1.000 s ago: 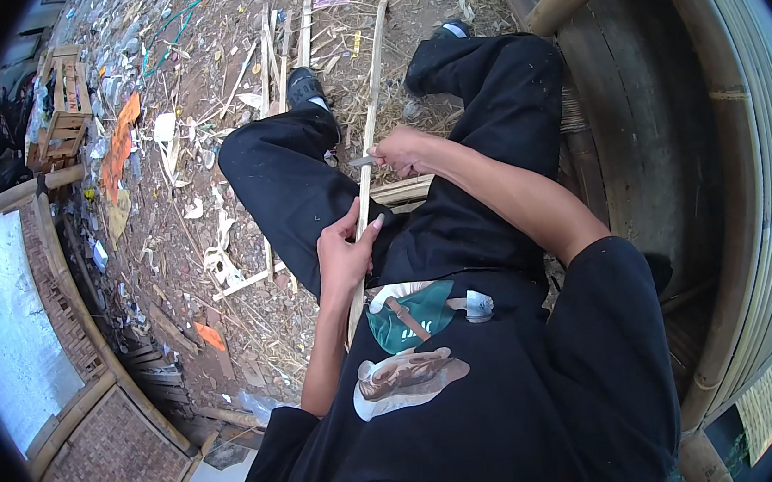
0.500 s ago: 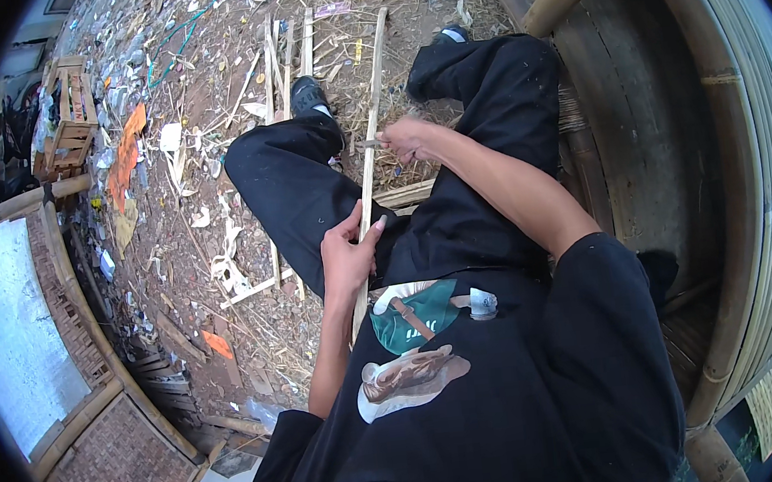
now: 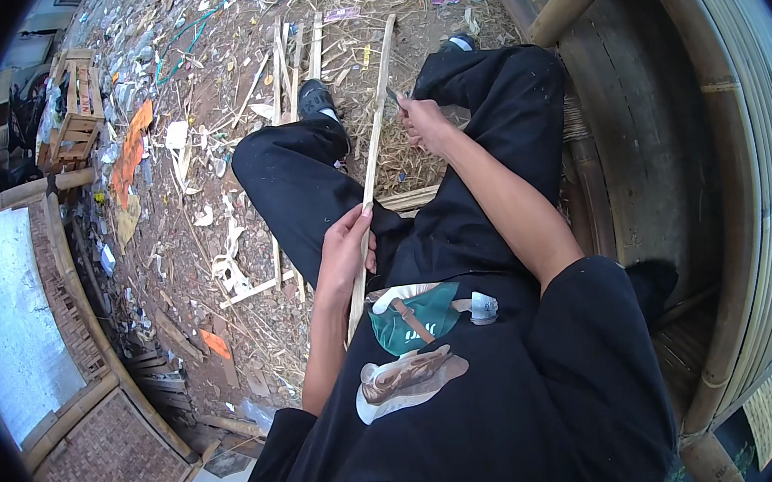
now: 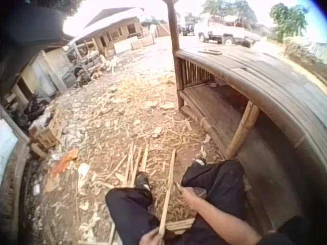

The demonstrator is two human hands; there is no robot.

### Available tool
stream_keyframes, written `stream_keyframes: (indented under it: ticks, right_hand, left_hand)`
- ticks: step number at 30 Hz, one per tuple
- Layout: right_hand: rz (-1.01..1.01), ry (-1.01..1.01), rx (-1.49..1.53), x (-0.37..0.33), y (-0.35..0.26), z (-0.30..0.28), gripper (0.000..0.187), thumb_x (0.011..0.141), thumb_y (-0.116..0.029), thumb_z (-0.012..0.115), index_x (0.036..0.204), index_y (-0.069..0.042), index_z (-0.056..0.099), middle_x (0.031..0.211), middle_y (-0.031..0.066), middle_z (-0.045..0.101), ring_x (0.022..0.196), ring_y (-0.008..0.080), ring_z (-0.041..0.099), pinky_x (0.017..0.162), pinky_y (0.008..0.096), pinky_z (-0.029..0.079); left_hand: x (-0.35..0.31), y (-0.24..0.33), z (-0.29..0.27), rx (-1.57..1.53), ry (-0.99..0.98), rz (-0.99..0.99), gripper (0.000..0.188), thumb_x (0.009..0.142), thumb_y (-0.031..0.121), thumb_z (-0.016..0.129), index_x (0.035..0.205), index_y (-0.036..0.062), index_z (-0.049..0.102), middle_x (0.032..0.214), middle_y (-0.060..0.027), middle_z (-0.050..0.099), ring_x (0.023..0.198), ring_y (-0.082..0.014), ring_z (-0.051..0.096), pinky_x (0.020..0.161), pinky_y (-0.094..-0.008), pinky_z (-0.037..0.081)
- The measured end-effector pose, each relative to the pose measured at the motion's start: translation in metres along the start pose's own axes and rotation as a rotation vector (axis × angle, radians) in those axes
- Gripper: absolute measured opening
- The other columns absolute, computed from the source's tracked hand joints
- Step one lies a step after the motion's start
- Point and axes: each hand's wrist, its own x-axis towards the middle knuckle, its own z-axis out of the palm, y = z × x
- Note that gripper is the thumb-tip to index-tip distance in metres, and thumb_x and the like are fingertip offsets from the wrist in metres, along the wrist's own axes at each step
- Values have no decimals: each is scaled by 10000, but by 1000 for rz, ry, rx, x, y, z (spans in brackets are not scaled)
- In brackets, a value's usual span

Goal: The person shaves a thin bamboo strip using a small handheld blade. They hold the strip against their leg and repeatedly draw the blade along the surface to refine the edge.

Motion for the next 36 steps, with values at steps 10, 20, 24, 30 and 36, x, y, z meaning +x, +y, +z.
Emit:
stream_keyframes:
  ticks: [10, 20, 24, 30, 36]
  right_hand:
    - [-632, 50, -1177, -39, -3, -5, 400, 975, -330, 404, 910, 50, 509, 796, 336, 576, 902, 488, 563, 770, 528, 416]
    - [-1148, -255, -1388, -88, 24, 10, 469, 780, -31, 530, 1243, -91, 486, 946, 172, 582, 775, 378, 628, 646, 485, 511]
    - [-1124, -430, -1617, -93, 33, 11, 686, 796, 6, 505, 1430, -198, 343, 842, 116, 517, 684, 300, 636, 606, 430, 530]
    - [-1080, -254, -1656, -68, 37, 7, 728, 814, -1, 477, 1470, -229, 261, 840, 115, 500, 710, 293, 639, 614, 427, 526]
    - [-975, -326, -1743, -59, 35, 7, 771, 812, 22, 457, 1490, -217, 180, 961, 143, 540, 771, 342, 646, 679, 467, 524]
  left_hand:
    - [-3, 8, -21, -406, -318, -10, 486, 939, 124, 526, 1393, 49, 369, 797, -23, 510, 396, -41, 385, 339, -201, 323]
    - [0, -5, -8, -252, -159, 19, 561, 952, 159, 517, 1459, 102, 283, 718, 17, 409, 384, -30, 312, 327, -196, 246]
    - [1, -5, -11, -350, -178, -9, 535, 962, 155, 493, 1456, 114, 292, 700, 20, 392, 381, -33, 305, 323, -200, 244]
    - [5, -8, -10, -378, -196, -30, 500, 973, 152, 464, 1447, 125, 307, 672, 21, 365, 372, -40, 295, 314, -205, 231]
    - [6, -8, -10, -402, -206, -26, 470, 975, 148, 458, 1428, 131, 334, 654, 28, 350, 362, -37, 288, 309, -205, 228]
